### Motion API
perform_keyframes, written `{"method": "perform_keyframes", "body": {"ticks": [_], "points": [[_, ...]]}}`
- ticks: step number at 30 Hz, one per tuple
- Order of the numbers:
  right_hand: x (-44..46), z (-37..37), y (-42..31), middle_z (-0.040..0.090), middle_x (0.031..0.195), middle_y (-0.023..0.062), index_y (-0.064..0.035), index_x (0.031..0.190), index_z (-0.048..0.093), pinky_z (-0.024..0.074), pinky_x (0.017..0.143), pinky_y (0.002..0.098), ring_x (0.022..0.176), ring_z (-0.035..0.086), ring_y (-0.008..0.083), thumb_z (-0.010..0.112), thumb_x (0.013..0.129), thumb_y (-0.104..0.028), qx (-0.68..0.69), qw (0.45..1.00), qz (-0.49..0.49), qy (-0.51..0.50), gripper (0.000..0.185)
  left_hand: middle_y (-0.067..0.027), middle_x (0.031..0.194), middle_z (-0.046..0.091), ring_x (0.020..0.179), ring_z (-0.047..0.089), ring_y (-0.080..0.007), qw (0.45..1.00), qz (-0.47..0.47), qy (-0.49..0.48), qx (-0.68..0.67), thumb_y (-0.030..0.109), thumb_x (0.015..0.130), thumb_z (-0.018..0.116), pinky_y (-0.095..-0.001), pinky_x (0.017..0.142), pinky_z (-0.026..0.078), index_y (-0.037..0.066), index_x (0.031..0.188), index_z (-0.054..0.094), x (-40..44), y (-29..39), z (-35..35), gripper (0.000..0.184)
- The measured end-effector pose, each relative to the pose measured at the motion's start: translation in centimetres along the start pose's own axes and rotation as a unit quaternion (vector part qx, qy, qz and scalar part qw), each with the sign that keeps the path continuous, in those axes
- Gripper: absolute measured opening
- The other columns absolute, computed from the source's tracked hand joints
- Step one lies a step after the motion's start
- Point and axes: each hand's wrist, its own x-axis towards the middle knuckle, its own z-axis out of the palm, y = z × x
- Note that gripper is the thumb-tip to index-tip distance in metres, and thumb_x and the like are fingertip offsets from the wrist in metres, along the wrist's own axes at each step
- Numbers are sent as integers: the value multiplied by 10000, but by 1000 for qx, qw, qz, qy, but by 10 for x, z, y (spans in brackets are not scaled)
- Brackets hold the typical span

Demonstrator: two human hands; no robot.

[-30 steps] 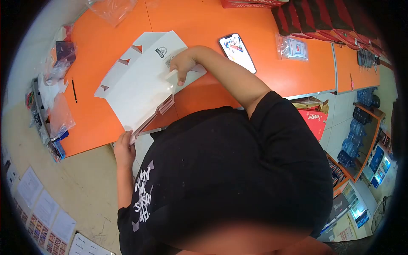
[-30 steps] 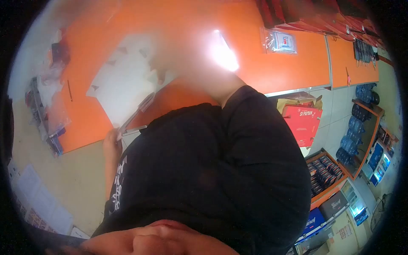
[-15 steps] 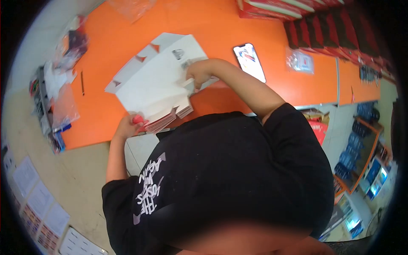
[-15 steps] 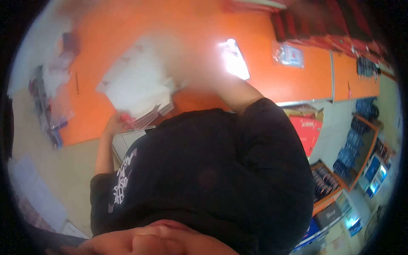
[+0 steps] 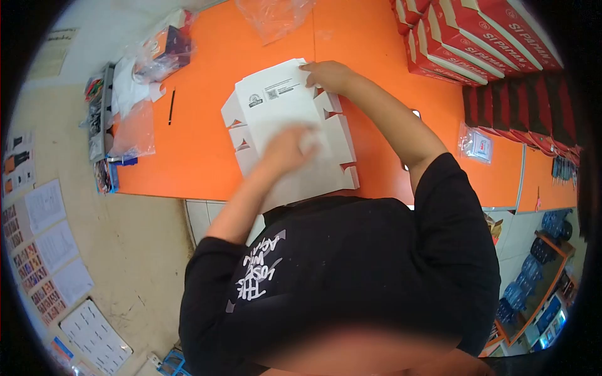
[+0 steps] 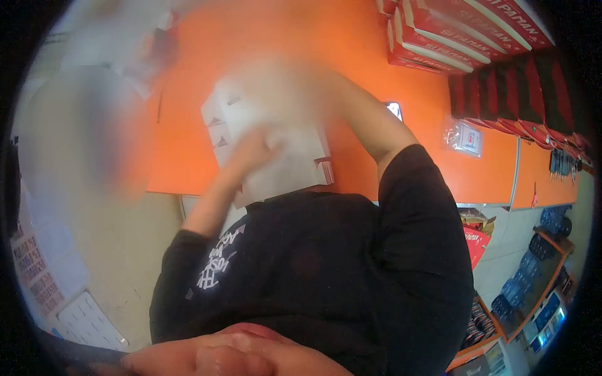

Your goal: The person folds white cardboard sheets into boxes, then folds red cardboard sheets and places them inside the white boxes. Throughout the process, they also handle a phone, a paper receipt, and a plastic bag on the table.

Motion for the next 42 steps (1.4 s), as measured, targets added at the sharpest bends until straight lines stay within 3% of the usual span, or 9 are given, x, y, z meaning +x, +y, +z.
{"method": "perform_keyframes", "body": {"ticks": [5, 7, 8, 14, 18, 34, 36, 38, 42], "points": [[23, 7, 2, 567, 1125, 119, -79, 831, 671, 468, 791, 368, 996, 552, 255, 646, 680, -109, -234, 957, -79, -150, 156, -172, 1163, 527, 1076, 502, -300, 969, -16, 171, 175, 181, 791, 528, -373, 902, 396, 43, 1183, 484, 124, -180, -26, 417], [53, 4, -9, 644, 932, 108, -77, 840, 672, 428, 832, 426, 932, 577, 287, 600, 714, -151, 20, 933, 251, -257, 163, -163, 1142, 536, 1062, 506, -296, 985, -100, 66, 125, 164, 799, 505, -365, 893, 400, 37, 1164, 501, 120, -160, -34, 387], [14, -15, -47, 630, 979, 129, -70, 828, 675, 328, 925, 502, 977, 558, 302, 556, 734, -152, -166, 969, 140, -114, 172, -159, 1124, 545, 1045, 514, -297, 986, -99, 50, 124, 157, 799, 501, -367, 882, 406, 34, 1146, 515, 123, -161, -28, 368], [69, 46, -24, 561, 1074, 147, -42, 985, 611, 318, 937, 486, 1030, 499, 307, 511, 760, -121, 63, 967, 150, 198, 258, -174, 1028, 561, 973, 534, -302, 976, -39, 15, 212, 149, 790, 505, -382, 833, 420, 18, 1045, 557, 139, -134, -34, 291], [52, 34, -16, 559, 1076, 143, -44, 981, 604, 377, 884, 443, 1037, 506, 296, 500, 760, -109, 50, 972, 182, 136, 253, -184, 1011, 559, 959, 534, -315, 961, -18, -8, 277, 138, 780, 493, -387, 833, 418, 20, 1028, 559, 151, -136, -29, 282], [17, -112, -59, 618, 952, 141, -65, 1018, 593, 459, 767, 417, 898, 582, 293, 555, 676, -120, 1, 994, 85, -72, 349, -124, 951, 601, 827, 586, -175, 947, -193, 11, -256, 134, 798, 598, -283, 744, 463, -54, 1135, 466, 91, -61, -108, 407], [6, -137, -70, 594, 1017, 125, -64, 1070, 556, 442, 814, 382, 972, 552, 276, 605, 685, -183, 98, 984, 138, -65, 406, -114, 944, 598, 811, 582, -164, 960, -147, 49, -234, 111, 801, 594, -276, 728, 463, -55, 1113, 476, 74, -59, -119, 373], [-15, -132, -52, 524, 1164, 109, -70, 1151, 495, 392, 896, 354, 1091, 483, 249, 639, 707, -257, 173, 956, -10, 236, 503, -101, 926, 594, 819, 571, -143, 935, -115, 93, -323, 84, 800, 593, -269, 712, 457, -50, 1054, 502, 54, -64, -130, 301], [-85, -101, -11, 331, 1358, 138, -141, 1360, 242, 261, 997, 408, 1240, 328, 277, 588, 712, -547, 572, 801, 17, 176, 840, -102, 950, 585, 851, 561, -153, 887, -96, 281, -353, 85, 809, 587, -269, 731, 447, -50, 1053, 493, -6, -55, -146, 294]]}}
